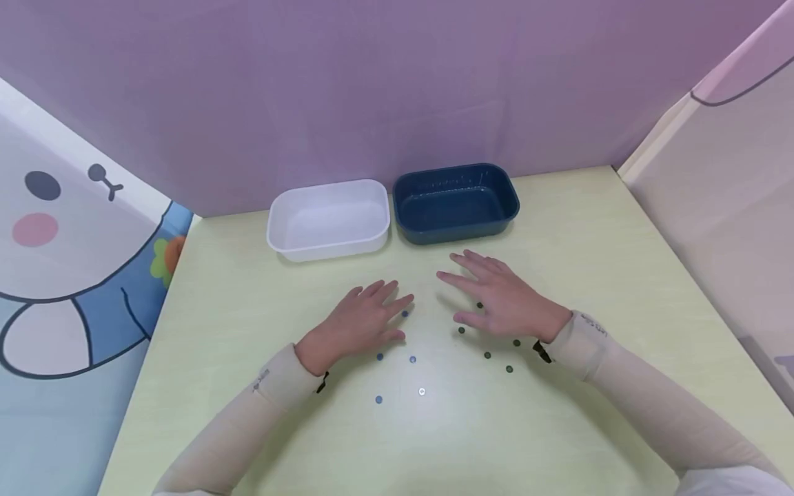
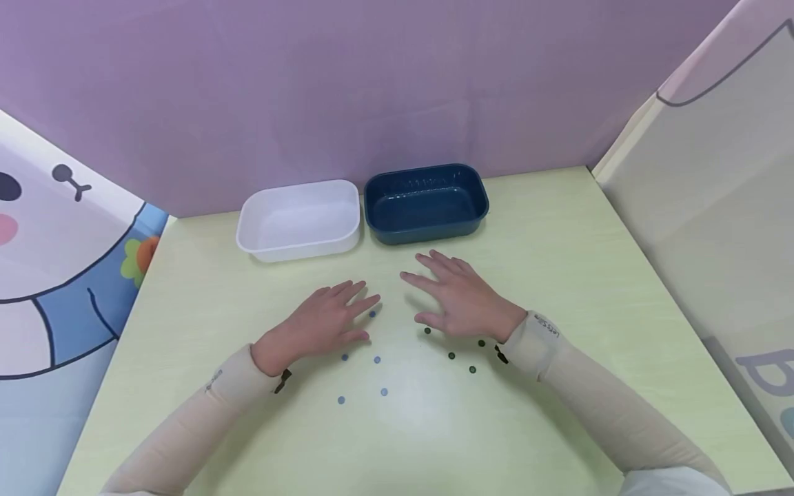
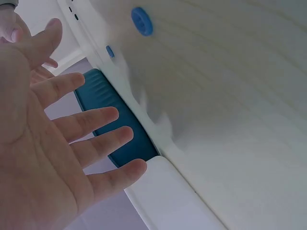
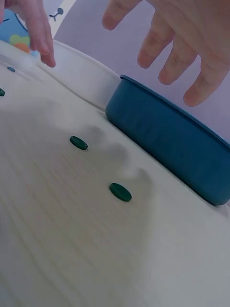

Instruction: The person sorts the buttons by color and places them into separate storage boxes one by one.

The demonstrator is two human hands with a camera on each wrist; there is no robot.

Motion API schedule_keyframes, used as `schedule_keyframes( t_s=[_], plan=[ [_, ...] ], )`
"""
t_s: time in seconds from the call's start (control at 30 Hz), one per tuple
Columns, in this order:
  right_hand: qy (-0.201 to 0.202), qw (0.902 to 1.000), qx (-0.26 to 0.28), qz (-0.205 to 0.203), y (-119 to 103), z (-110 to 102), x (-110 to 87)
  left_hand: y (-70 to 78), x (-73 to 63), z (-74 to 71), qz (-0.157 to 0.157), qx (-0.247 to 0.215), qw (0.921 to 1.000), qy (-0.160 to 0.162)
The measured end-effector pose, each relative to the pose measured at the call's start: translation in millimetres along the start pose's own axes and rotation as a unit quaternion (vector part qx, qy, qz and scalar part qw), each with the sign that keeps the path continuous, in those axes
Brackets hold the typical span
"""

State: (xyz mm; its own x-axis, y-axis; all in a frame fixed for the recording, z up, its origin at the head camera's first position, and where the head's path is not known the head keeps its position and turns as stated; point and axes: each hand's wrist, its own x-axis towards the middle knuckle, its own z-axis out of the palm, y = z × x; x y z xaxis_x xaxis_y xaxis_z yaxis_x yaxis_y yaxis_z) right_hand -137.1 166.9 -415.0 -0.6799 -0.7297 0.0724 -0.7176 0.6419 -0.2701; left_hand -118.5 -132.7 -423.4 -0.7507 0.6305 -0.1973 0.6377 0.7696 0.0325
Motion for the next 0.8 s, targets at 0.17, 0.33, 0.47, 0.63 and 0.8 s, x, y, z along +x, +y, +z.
schedule_keyframes(
  t_s=[0.17,0.33,0.47,0.63,0.8],
  plan=[
    [0.006,0.9999,0.009,0.006,1.2,-1.8,-0.9,0.4,1.8,0.4,-0.002,0.000,1.0000,-0.003],
    [0.006,0.9999,0.008,0.012,2.9,-2.5,-0.3,0.5,2.4,1.4,0.005,0.004,0.9999,0.010],
    [0.009,0.9997,0.012,0.018,4.5,-3.0,-0.4,0.3,3.3,2.4,0.013,0.008,0.9997,0.017],
    [0.016,0.9996,0.015,0.020,6.9,-2.7,-1.0,0.3,4.3,3.5,0.018,0.012,0.9996,0.016],
    [0.020,0.9993,0.019,0.025,9.0,-2.9,-1.4,0.8,5.5,3.9,0.017,0.002,0.9998,0.009]
  ],
)
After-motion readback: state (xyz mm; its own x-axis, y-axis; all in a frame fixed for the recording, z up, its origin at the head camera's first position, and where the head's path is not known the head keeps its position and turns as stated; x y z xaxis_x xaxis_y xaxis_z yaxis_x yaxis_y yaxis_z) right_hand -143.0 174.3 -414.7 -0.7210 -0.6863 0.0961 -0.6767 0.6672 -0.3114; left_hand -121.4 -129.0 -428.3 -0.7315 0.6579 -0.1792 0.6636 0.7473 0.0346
